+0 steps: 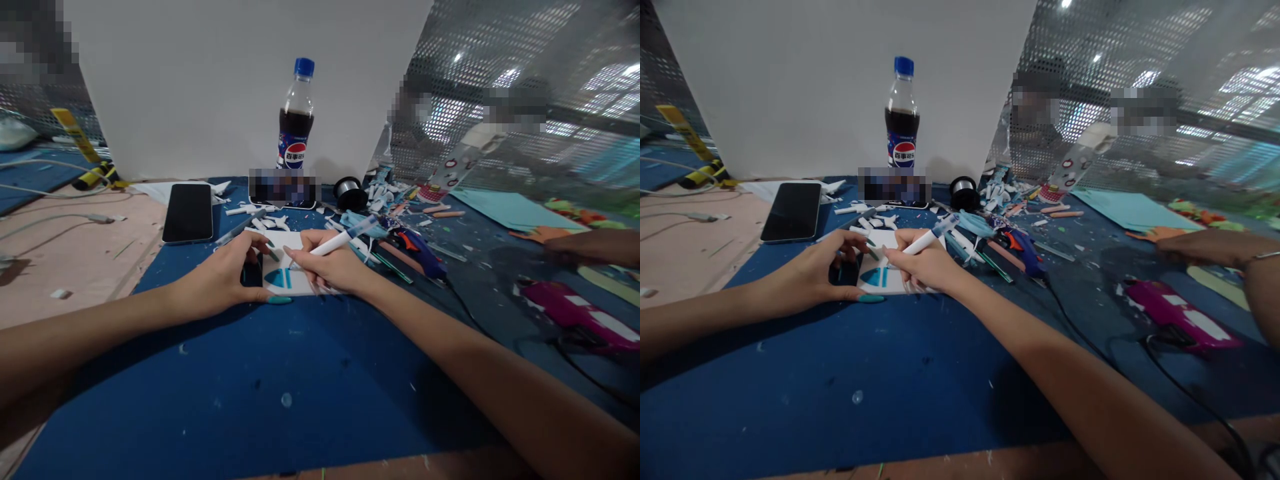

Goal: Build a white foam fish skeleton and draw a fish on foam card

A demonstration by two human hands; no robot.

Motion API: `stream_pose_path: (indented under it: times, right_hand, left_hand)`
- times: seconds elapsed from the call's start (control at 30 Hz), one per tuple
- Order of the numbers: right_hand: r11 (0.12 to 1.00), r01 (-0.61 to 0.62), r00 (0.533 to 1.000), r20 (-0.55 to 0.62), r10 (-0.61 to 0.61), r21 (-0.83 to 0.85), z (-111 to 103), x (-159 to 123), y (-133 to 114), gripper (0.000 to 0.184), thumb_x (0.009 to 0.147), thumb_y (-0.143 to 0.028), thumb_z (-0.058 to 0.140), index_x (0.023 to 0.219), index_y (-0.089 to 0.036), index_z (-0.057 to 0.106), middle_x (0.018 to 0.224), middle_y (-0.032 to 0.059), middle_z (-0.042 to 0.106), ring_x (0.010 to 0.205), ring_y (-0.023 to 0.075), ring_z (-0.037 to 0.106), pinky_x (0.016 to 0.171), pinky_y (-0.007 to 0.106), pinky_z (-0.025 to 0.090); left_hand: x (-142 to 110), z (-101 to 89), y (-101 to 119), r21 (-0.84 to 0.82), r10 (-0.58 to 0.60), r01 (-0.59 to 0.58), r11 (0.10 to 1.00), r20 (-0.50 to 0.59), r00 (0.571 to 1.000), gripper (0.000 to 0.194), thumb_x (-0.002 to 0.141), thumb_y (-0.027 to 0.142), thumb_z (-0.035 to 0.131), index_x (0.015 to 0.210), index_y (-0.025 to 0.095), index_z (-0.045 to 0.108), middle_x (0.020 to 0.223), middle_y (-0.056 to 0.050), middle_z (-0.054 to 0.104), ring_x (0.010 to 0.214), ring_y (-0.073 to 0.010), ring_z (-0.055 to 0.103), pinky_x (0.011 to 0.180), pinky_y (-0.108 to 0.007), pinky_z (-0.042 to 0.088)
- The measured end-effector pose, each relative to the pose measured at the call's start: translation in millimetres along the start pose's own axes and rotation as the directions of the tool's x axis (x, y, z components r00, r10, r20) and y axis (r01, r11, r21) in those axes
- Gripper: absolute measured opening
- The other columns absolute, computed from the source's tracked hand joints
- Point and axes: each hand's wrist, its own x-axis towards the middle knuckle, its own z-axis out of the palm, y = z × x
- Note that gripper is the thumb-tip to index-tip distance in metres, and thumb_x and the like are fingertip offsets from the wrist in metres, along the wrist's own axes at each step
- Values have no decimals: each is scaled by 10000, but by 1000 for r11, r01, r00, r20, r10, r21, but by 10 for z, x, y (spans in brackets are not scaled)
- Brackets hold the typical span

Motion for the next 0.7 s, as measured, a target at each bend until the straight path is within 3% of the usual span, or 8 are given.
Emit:
stream_pose_path:
  times: [0.13,0.3,0.7]
  right_hand:
    - [1000,13,999,42,-14,22,-12,-5,4,397,851,-279,610,575,-207,334,355,-88,467,262,50,411,275,160,293]
    - [1000,31,999,-25,-30,1,-5,-7,5,396,842,-294,625,577,-199,346,357,-91,470,258,32,395,284,140,294]
    - [999,-4,1000,-27,3,-43,17,-8,-25,394,854,-308,611,580,-198,350,341,-93,452,259,36,401,275,130,299]
  left_hand:
    - [5,2,-7,5,2,-2,1000,-11,1000,593,714,544,648,1130,205,397,1052,-89,553,930,-251,572,757,-388,504]
    - [-4,5,-16,6,16,-16,1000,-17,1000,591,723,535,645,1143,206,389,1079,-94,551,941,-250,569,760,-385,504]
    - [-8,8,-11,-3,18,-18,1000,-22,1000,563,716,506,654,1111,207,388,1044,-81,544,927,-243,564,755,-377,493]
